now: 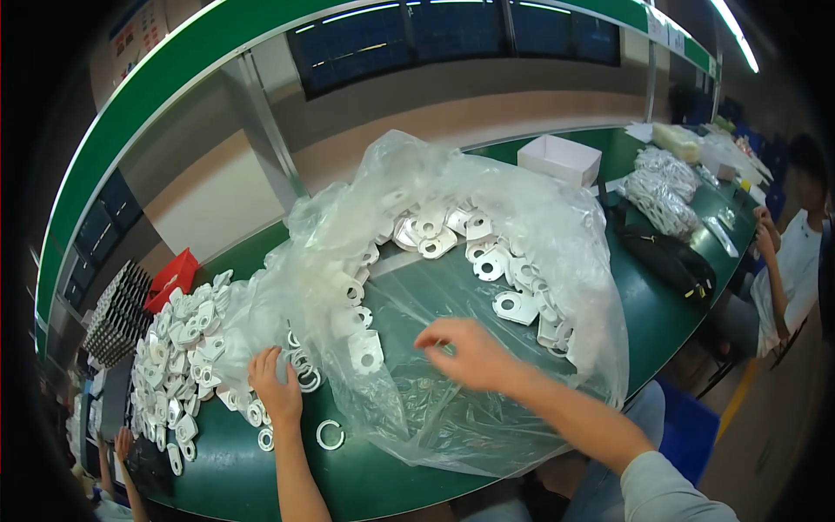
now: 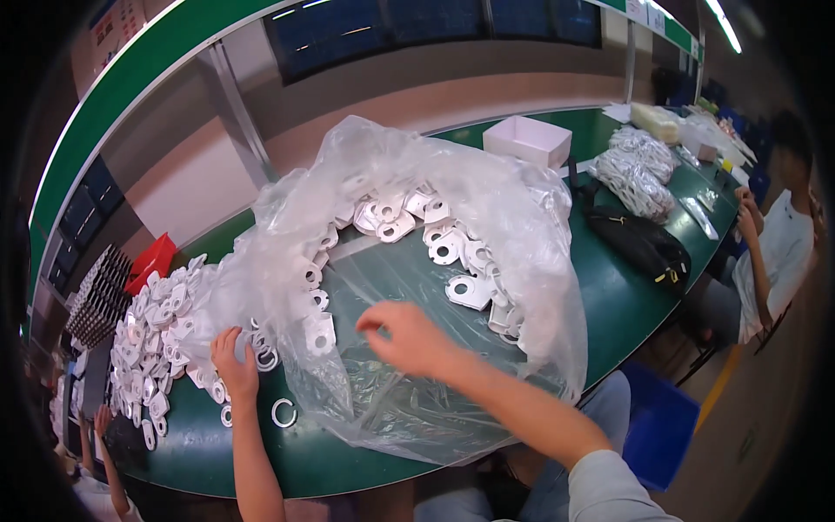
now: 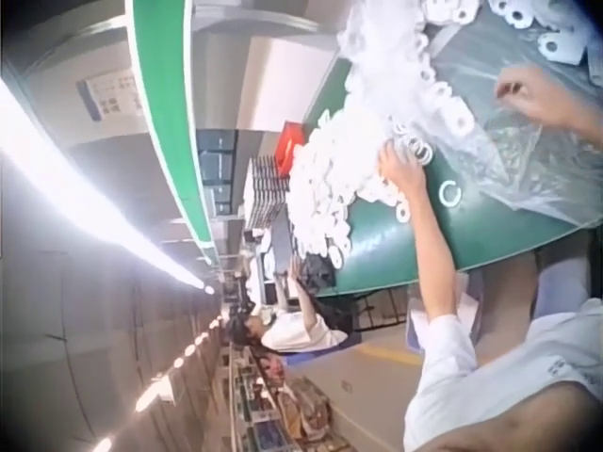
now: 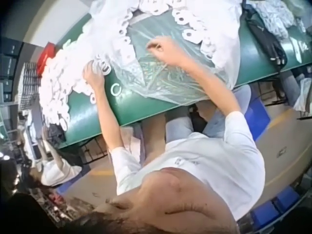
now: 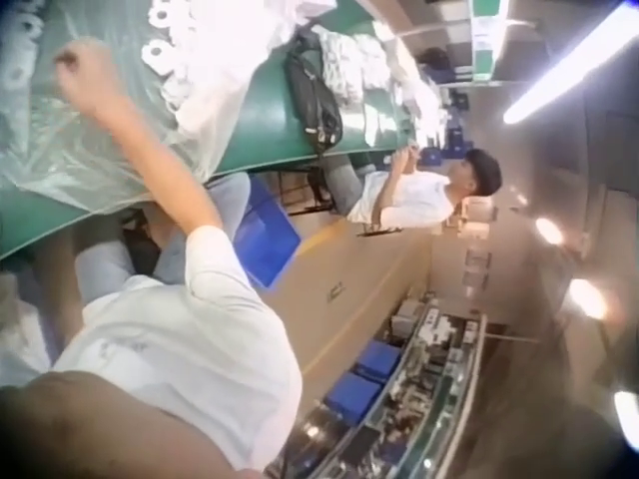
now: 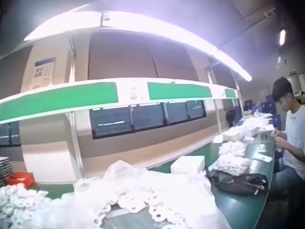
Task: Assembling small white plastic components on a production line by fitting circular inserts into plastic housings.
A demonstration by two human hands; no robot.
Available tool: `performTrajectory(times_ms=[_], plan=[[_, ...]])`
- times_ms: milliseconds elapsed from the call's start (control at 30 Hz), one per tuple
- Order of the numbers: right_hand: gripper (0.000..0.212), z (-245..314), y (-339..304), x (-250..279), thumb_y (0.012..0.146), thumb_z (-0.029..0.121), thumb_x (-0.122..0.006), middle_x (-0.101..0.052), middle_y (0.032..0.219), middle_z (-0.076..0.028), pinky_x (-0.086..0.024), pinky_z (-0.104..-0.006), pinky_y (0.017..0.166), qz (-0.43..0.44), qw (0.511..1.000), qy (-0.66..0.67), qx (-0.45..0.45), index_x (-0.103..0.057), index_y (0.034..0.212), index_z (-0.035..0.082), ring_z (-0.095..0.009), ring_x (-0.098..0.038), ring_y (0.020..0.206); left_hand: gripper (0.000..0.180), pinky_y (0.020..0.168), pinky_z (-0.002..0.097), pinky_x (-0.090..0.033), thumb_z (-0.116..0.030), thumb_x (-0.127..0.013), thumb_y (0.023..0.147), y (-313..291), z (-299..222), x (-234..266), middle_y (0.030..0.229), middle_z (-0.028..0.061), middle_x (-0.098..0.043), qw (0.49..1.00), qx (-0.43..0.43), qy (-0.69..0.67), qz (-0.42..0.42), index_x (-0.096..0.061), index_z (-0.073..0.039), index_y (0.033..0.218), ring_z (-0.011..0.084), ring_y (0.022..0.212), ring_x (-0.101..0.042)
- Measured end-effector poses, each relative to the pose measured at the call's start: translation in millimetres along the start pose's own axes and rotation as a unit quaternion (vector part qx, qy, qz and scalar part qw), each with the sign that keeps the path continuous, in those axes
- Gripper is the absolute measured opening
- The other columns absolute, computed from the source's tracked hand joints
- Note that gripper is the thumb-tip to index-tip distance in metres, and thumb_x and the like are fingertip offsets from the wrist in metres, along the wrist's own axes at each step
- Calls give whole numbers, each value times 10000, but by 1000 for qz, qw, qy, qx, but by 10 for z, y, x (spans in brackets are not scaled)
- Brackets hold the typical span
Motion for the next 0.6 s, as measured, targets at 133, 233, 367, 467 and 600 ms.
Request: performTrajectory(times_ms=[133, 233, 367, 467, 600], plan=[[237, -440, 500, 494, 706, 73, -566, -627, 924, -198, -467, -416, 836, -46, 966, -253, 22, -646, 921, 13, -339, -600, 908, 230, 806, 389, -420, 36, -553, 706, -59, 279, 230, 965, 139, -608, 998, 9, -54, -9, -617, -28, 917, 332, 901, -551], [403, -1128, 646, 906, 671, 146, -676, -575, 1067, -162, -460, -423, 862, 40, 875, -479, -54, -587, 1049, 40, -331, -535, 1038, 161, 622, 367, -436, 63, -486, 706, 75, 522, 508, 777, 148, -610, 989, 111, -55, -80, -618, -11, 762, 304, 702, -580], [487, -1210, 592, 911, 658, 198, -726, -583, 1091, -131, -445, -396, 890, 108, 857, -491, -111, -574, 1100, 60, -301, -543, 1050, 157, 544, 355, -424, 51, -471, 704, -232, 1194, 1037, 678, 139, -605, 950, 233, -13, -208, -619, 3, 682, 283, 599, -577], [404, -1137, 609, 765, 697, 183, -705, -582, 1095, -123, -414, -409, 942, 106, 845, -519, -73, -588, 1066, 70, -282, -540, 1065, 154, 570, 335, -447, 26, -497, 705, -331, 1471, 871, 711, 142, -630, 956, 279, -66, -65, -647, 0, 723, 260, 622, -597], [218, -1036, 558, 678, 749, 114, -641, -598, 1034, -109, -362, -457, 991, 74, 809, -584, -16, -609, 962, 81, -258, -572, 1009, 115, 671, 346, -480, -24, -580, 715, -265, 1219, 544, 763, 135, -656, 968, 222, -103, 48, -681, -13, 770, 257, 709, -617]])
Point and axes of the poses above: each hand's wrist, its own y-axis towards the middle knuckle, its own x-axis out of the back of the hand, z = x × y, the point moved 10 cm from there along y, towards the middle knuckle
